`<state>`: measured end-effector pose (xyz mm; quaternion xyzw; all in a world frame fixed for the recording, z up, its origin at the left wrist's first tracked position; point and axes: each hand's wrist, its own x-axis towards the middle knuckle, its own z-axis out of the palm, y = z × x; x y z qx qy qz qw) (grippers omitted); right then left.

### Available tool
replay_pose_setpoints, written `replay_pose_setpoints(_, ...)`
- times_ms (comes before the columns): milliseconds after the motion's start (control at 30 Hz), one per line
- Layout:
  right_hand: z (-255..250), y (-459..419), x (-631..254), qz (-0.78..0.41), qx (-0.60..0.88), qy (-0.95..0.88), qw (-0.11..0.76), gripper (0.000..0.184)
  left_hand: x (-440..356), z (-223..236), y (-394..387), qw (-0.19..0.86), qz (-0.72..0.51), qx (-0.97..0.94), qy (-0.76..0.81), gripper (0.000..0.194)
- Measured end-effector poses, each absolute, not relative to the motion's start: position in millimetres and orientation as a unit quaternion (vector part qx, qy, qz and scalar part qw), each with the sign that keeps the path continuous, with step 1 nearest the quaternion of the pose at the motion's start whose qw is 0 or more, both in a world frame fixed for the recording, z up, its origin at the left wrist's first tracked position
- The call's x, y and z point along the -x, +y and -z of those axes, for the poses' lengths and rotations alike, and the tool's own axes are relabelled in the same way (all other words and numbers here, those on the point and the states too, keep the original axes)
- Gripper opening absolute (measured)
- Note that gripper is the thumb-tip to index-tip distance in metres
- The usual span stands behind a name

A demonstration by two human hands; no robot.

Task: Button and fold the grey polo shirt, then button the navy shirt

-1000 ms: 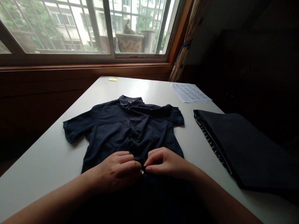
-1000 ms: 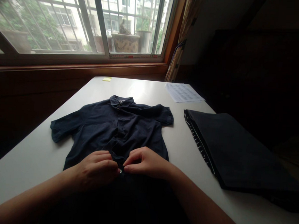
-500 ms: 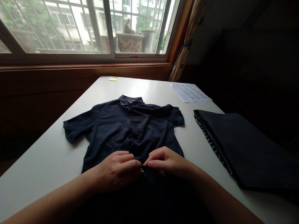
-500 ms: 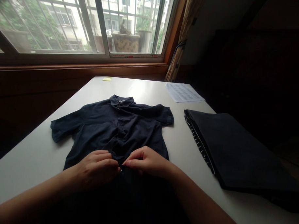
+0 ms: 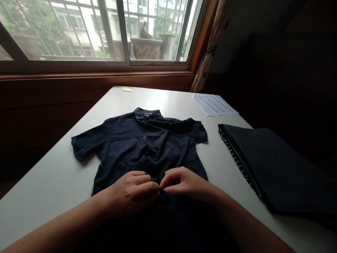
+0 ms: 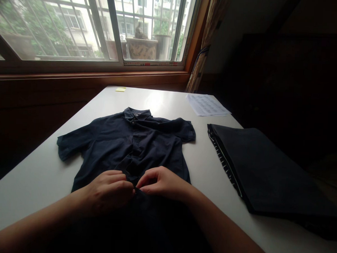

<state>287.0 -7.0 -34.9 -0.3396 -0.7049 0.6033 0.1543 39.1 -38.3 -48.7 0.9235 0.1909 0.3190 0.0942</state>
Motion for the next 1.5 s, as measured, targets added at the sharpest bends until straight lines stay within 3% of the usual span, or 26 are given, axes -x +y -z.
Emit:
replay_pose_setpoints(367,39.5,-7.4,-284.1,-0.598,0.333,-0.709,0.168,0.018,-38.1,53.1,-36.2,0.109,-0.315,-0.922,0.195,0.003)
replay_pose_setpoints(567,38.5,-8.5,-283.6,-0.607,0.325,-0.706,0.164,0.018,-37.4,52.3,-34.5,-0.020,-0.308,-0.939,0.151,0.005)
replay_pose_setpoints(733,39.2,-8.8,-284.0,-0.612,0.322,-0.703,0.163,0.019,-37.7,50.8,-35.2,-0.038,-0.302,-0.938,0.164,0.009)
replay_pose_setpoints(1300,38.1,-9.8,-284.1,-0.606,0.323,-0.711,0.154,0.024,-37.4,52.8,-34.0,-0.015,-0.290,-0.942,0.167,0.006)
replay_pose_setpoints(1500,36.2,-10.0,-284.2,-0.603,0.325,-0.712,0.151,0.027,-38.5,51.3,-35.8,0.063,-0.303,-0.932,0.191,0.013)
